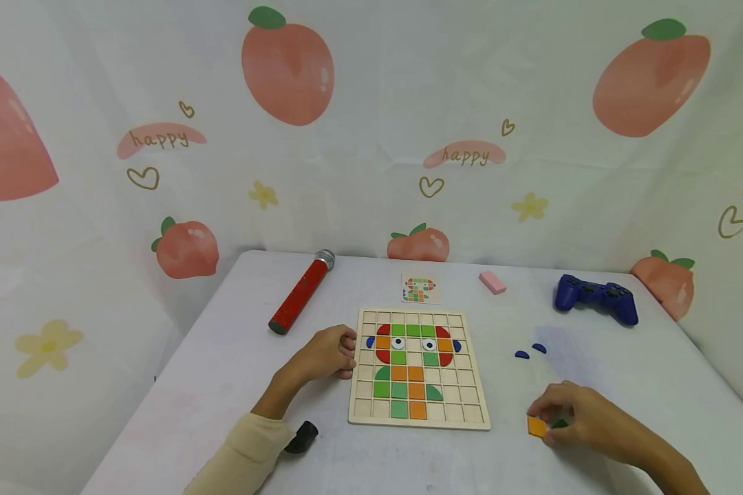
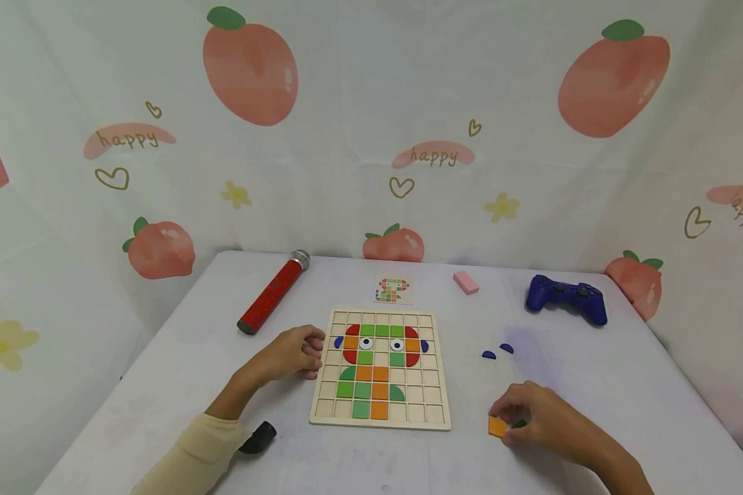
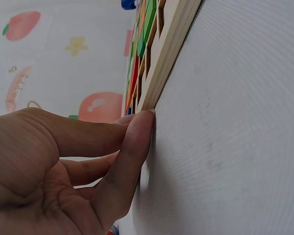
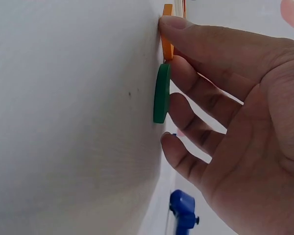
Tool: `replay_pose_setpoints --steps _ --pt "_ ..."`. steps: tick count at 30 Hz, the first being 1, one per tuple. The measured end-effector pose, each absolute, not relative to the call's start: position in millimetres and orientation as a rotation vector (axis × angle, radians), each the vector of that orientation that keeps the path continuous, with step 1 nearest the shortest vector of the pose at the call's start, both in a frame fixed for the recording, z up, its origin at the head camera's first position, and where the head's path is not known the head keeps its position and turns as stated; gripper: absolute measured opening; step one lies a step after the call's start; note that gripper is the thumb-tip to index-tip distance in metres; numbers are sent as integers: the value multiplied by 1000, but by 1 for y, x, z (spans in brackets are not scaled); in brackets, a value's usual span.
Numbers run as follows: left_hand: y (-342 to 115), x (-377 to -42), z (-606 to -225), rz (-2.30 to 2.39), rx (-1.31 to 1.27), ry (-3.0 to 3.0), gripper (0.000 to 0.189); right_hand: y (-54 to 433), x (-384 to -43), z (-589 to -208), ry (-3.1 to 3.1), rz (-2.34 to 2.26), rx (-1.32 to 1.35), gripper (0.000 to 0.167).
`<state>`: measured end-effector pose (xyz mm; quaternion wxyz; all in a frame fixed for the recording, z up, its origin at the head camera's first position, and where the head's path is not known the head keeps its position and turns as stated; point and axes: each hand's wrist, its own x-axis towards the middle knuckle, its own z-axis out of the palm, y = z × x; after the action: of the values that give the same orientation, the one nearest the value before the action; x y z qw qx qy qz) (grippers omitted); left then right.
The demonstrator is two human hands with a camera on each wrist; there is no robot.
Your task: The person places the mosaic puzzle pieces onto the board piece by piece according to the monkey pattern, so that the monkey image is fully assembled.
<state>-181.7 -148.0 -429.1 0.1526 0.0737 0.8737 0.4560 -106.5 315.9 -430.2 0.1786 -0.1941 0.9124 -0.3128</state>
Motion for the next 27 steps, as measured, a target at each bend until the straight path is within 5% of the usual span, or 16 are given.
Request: replay_pose_setpoints --steps 27 --pt "-146 -181 -428 1309 185 2499 49 261 -121 -422 2650 -910 -719 23"
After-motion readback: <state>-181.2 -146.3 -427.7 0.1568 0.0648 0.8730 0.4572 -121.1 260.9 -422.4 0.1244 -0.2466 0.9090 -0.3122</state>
